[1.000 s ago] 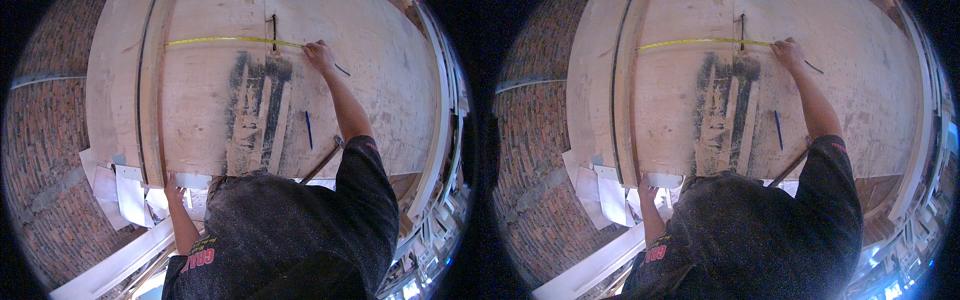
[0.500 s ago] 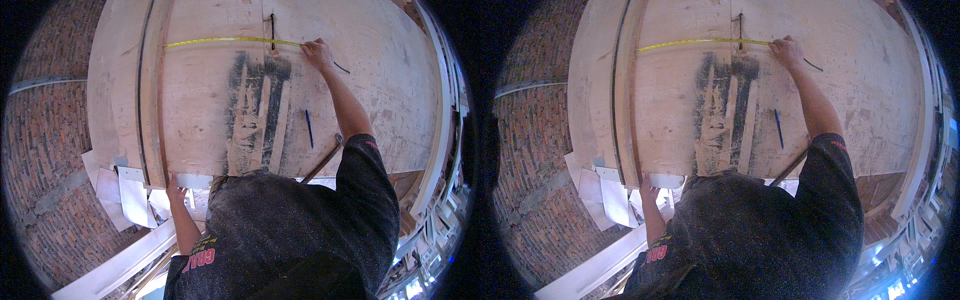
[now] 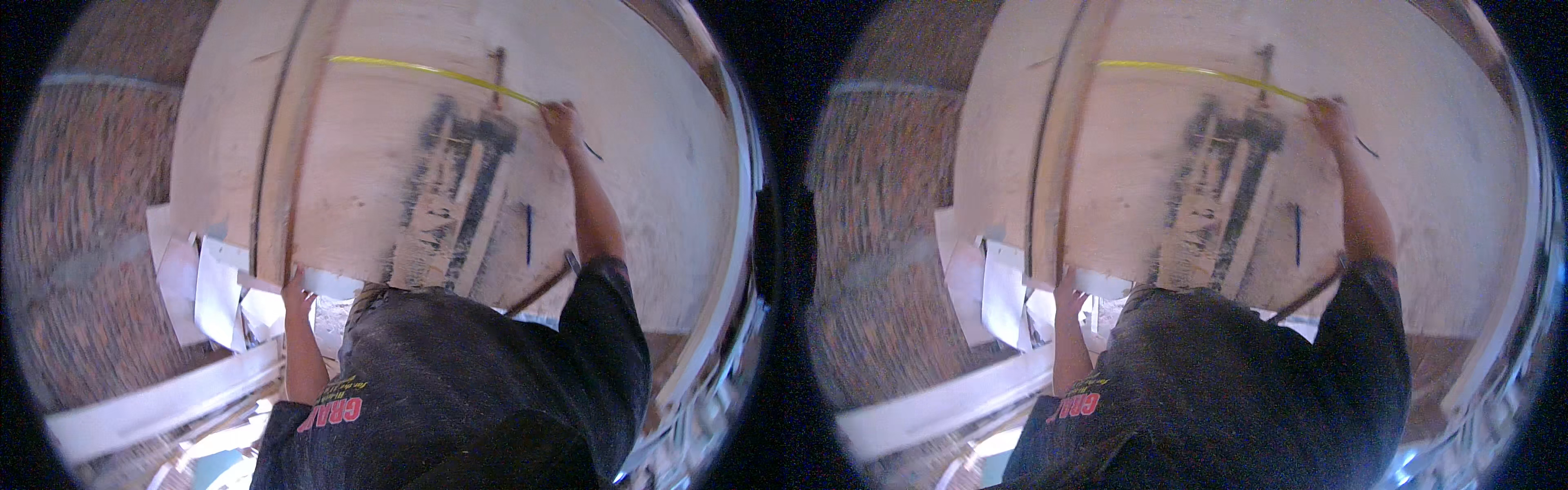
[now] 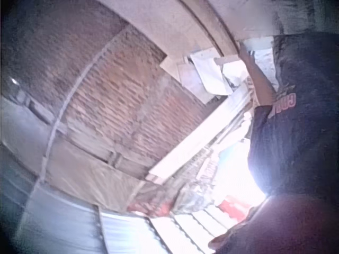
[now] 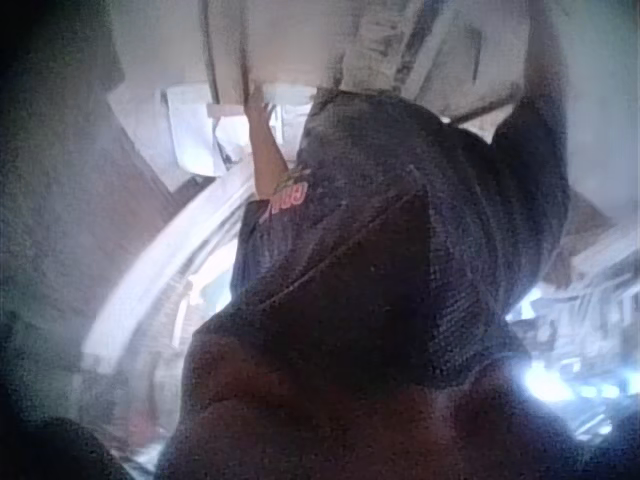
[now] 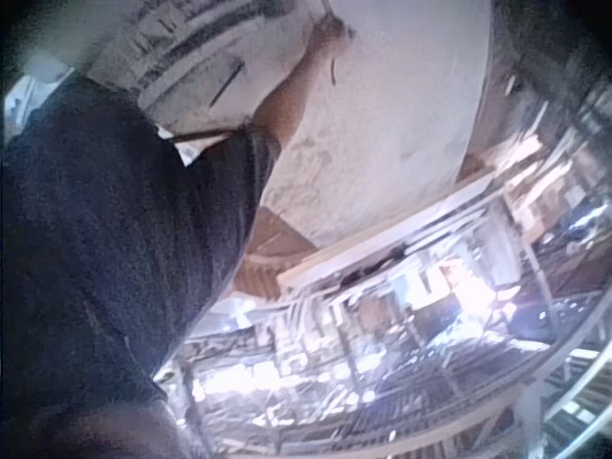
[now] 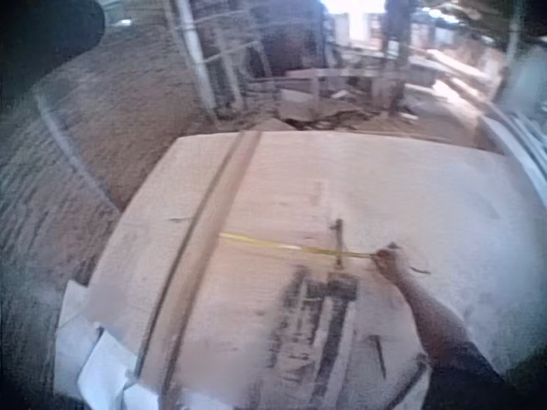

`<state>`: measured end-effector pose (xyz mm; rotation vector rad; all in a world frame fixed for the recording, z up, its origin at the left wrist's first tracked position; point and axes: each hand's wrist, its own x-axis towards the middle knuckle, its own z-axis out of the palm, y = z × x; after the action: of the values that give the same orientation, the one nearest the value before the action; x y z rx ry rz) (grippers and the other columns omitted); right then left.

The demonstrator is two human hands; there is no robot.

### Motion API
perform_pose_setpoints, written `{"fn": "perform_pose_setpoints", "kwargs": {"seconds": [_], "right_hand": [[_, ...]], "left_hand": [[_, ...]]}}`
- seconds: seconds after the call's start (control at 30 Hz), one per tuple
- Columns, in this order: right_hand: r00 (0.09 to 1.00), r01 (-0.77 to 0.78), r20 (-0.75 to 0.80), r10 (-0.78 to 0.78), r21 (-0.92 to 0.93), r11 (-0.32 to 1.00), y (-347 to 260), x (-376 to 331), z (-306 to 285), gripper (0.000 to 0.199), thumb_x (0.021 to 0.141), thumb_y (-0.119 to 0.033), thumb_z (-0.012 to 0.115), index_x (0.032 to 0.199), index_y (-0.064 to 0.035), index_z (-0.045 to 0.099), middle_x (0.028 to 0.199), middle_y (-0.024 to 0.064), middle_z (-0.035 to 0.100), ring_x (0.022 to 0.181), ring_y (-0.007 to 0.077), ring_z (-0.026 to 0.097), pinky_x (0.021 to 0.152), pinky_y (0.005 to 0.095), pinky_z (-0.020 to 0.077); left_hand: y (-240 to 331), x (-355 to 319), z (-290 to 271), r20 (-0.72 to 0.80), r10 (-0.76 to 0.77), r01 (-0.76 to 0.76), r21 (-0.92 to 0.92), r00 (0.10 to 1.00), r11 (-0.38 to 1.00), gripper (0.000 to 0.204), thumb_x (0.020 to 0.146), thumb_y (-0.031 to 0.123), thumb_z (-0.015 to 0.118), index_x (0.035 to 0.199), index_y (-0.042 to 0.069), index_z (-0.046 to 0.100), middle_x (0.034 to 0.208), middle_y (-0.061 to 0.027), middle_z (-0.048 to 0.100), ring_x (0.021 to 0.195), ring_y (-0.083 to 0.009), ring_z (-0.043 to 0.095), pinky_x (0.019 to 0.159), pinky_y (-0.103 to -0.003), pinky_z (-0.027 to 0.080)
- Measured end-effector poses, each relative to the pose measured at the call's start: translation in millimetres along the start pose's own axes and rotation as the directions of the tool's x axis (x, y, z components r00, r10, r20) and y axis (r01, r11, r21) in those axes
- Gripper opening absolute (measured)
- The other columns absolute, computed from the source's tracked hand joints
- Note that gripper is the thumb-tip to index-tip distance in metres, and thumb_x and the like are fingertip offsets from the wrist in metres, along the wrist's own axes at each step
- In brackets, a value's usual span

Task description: The person measures a white board with a tape measure, then uses a hammer to drive nails into a wooden plank on a workbench. They repeatedly measure the plank and adjust its position before placing a white board on top of the plank.

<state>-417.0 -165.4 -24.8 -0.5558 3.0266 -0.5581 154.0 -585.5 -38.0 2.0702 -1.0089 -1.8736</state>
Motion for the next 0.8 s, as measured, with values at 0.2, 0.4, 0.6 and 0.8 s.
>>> {"fn": "perform_pose_setpoints", "kwargs": {"seconds": [0.2, 0.4, 0.6, 0.8], "right_hand": [[0.92, 0.346, -0.125, -0.371, -0.182, 0.92, 52.6, -12.4, 14.2, 0.019, 0.085, -0.019, 0.059, 0.095, -0.0047, 0.067, 0.091, 0.0135, 0.064, 0.084, 0.0313, 0.057, 0.076, 0.041, 0.046], [0.995, 0.059, -0.085, -0.046, 0.156, 0.986, -34.0, -31.2, -2.8, 0.023, 0.086, -0.02, 0.06, 0.101, -0.0035, 0.066, 0.09, 0.0141, 0.061, 0.084, 0.0232, 0.057, 0.074, 0.0351, 0.0454], [0.985, -0.152, 0.151, 0.085, 0.51, 0.847, -115.6, -30.8, 16.0, 0.029, 0.086, -0.021, 0.062, 0.114, -0.0105, 0.061, 0.096, 0.0035, 0.058, 0.085, 0.0172, 0.056, 0.067, 0.0345, 0.0453], [0.825, 0.002, 0.409, -0.39, 0.688, 0.726, -368.4, -82.3, 22.8, 0.047, 0.08, -0.021, 0.064, 0.124, -0.0134, 0.05, 0.112, 0.002, 0.054, 0.096, 0.0182, 0.056, 0.075, 0.0359, 0.0489]], "left_hand": [[24.9, -33.3, 18.1, 0.032, 0.068, -0.072, 0.134, 0.997, 0.988, 0.079, 0.064, 0.041, 0.082, 0.124, 0.005, 0.045, 0.112, -0.0144, 0.054, 0.095, -0.03, 0.055, 0.071, -0.048, 0.051], [23.8, -40.6, -18.0, 0.03, -0.024, 0.015, 0.244, 0.999, 0.97, 0.101, 0.065, 0.046, 0.08, 0.141, 0.01, 0.025, 0.12, -0.0152, 0.048, 0.1, -0.028, 0.053, 0.075, -0.046, 0.05], [18.2, -3.0, -82.3, -0.01, 0.149, -0.138, 0.324, 0.989, 0.936, 0.101, 0.064, 0.046, 0.08, 0.141, 0.01, 0.026, 0.119, -0.0154, 0.049, 0.09, -0.0213, 0.057, 0.067, -0.036, 0.052], [12.4, 49.9, -163.6, 0.005, 0.386, -0.366, 0.331, 0.922, 0.87, 0.085, 0.069, 0.037, 0.079, 0.138, 0.012, 0.035, 0.12, -0.0123, 0.051, 0.084, -0.0184, 0.06, 0.061, -0.029, 0.051]]}}
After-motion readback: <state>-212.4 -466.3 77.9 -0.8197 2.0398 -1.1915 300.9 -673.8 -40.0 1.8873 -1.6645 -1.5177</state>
